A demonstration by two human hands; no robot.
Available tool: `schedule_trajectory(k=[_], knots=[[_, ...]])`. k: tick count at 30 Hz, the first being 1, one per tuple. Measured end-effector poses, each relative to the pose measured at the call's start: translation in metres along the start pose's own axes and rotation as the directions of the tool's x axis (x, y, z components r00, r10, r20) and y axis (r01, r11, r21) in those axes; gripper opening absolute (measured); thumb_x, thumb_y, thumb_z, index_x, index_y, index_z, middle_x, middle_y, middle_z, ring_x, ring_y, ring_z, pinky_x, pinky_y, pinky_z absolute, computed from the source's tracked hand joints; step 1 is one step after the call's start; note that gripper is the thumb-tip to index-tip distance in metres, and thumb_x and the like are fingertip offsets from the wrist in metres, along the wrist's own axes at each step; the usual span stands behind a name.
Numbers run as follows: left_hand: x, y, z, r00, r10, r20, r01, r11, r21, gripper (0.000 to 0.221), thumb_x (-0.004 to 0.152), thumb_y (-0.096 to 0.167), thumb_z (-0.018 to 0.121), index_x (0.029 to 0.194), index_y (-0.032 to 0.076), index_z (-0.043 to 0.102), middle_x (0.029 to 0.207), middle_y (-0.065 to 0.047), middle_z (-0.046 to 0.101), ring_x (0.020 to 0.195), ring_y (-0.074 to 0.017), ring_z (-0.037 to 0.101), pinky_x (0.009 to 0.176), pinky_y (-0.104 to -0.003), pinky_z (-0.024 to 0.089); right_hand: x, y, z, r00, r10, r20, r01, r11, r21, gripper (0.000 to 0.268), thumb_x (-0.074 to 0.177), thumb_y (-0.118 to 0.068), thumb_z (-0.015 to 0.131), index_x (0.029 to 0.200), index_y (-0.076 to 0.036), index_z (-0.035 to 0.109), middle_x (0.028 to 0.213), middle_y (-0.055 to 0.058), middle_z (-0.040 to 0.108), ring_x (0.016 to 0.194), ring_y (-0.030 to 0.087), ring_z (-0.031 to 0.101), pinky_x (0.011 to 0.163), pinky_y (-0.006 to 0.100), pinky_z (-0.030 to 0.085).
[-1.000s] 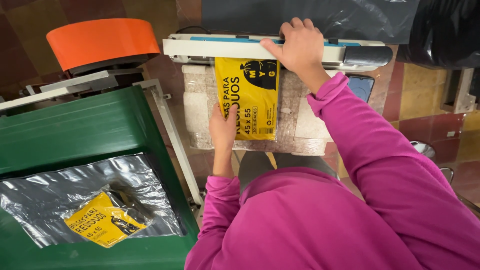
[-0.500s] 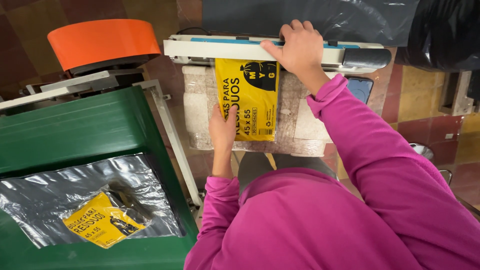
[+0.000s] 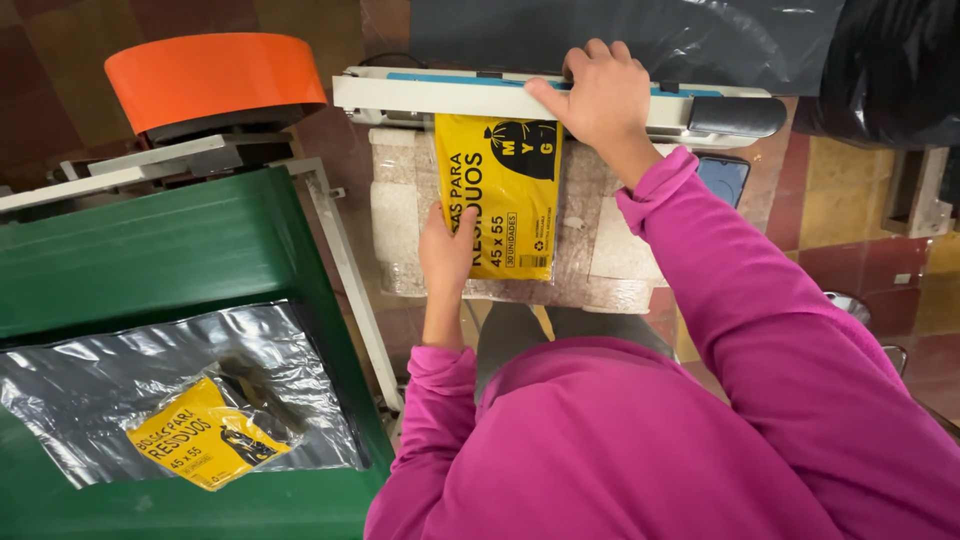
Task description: Folding black plastic bags and sealing them inside yellow retail packaging using a heat sealer.
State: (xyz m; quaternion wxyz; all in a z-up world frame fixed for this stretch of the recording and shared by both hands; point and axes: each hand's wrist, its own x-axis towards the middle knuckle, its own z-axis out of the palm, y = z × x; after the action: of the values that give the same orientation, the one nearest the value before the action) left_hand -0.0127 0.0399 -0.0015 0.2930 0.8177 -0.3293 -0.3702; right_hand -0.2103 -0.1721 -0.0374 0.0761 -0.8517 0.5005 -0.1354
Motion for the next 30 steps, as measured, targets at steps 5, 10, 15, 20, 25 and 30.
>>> schedule_trajectory(k=[5, 10, 15, 20, 25, 30], knots=[[0.001, -0.003, 0.002, 1.0, 0.0, -0.001, 0.0, 1.0, -0.005, 0.035, 0.092, 0.029, 0.071, 0.114, 0.002, 0.064, 0.099, -0.017, 0.076, 0.092, -0.037, 0.073, 0.078, -0.043, 0.054, 0.001, 0.0, -0.001, 1.0, 0.005, 0.011, -0.005, 1.0, 0.007, 0.06, 0.098, -0.067, 0.068, 0.087, -0.009, 0.072, 0.089, 0.009, 0.063, 0.089, 0.032, 0.062, 0.071, 0.046, 0.05], [-0.005, -0.011, 0.002, 1.0, 0.002, 0.003, -0.002, 0.999, 0.045, 0.032, 0.095, 0.028, 0.069, 0.113, 0.003, 0.063, 0.099, -0.018, 0.075, 0.093, -0.0387, 0.072, 0.078, -0.045, 0.054, 0.0, -0.002, -0.003, 1.0, -0.001, 0.026, 0.001, 1.0, 0.002, 0.061, 0.099, -0.068, 0.067, 0.09, -0.009, 0.073, 0.092, 0.01, 0.064, 0.09, 0.034, 0.062, 0.071, 0.047, 0.051], [-0.012, -0.02, 0.005, 0.997, 0.069, -0.032, -0.07, 0.996, -0.05, 0.03, 0.097, 0.024, 0.063, 0.118, 0.003, 0.061, 0.103, -0.019, 0.074, 0.095, -0.039, 0.072, 0.08, -0.045, 0.054, 0.0, -0.003, 0.001, 0.999, -0.005, 0.038, 0.006, 0.999, -0.034, 0.061, 0.098, -0.07, 0.065, 0.095, -0.009, 0.075, 0.096, 0.01, 0.065, 0.093, 0.035, 0.061, 0.071, 0.047, 0.051], [-0.008, -0.037, 0.013, 0.995, 0.093, -0.023, -0.094, 0.994, -0.06, 0.029, 0.098, 0.023, 0.064, 0.117, 0.002, 0.061, 0.103, -0.021, 0.074, 0.097, -0.0401, 0.071, 0.082, -0.045, 0.054, -0.001, -0.002, -0.001, 0.998, 0.012, 0.061, -0.01, 1.0, -0.027, 0.063, 0.098, -0.071, 0.064, 0.095, -0.009, 0.075, 0.098, 0.011, 0.066, 0.095, 0.035, 0.061, 0.071, 0.048, 0.052], [-0.003, -0.044, 0.017, 0.993, 0.11, -0.029, -0.112, 0.991, -0.073, 0.03, 0.097, 0.023, 0.064, 0.118, 0.002, 0.061, 0.104, -0.021, 0.074, 0.097, -0.0399, 0.071, 0.082, -0.045, 0.054, 0.003, -0.003, -0.009, 0.999, -0.009, 0.038, 0.011, 0.999, -0.034, 0.063, 0.1, -0.071, 0.063, 0.095, -0.009, 0.075, 0.098, 0.012, 0.066, 0.095, 0.036, 0.062, 0.07, 0.049, 0.052], [-0.004, -0.05, 0.008, 0.995, 0.095, 0.034, -0.086, 0.972, -0.219, 0.031, 0.097, 0.022, 0.066, 0.117, -0.001, 0.06, 0.103, -0.019, 0.074, 0.093, -0.0314, 0.071, 0.08, -0.041, 0.055, 0.0, -0.006, -0.009, 0.995, 0.048, 0.086, -0.05, 0.998, 0.024, 0.066, 0.095, -0.073, 0.065, 0.091, -0.008, 0.074, 0.096, 0.011, 0.067, 0.093, 0.036, 0.063, 0.071, 0.049, 0.053]])
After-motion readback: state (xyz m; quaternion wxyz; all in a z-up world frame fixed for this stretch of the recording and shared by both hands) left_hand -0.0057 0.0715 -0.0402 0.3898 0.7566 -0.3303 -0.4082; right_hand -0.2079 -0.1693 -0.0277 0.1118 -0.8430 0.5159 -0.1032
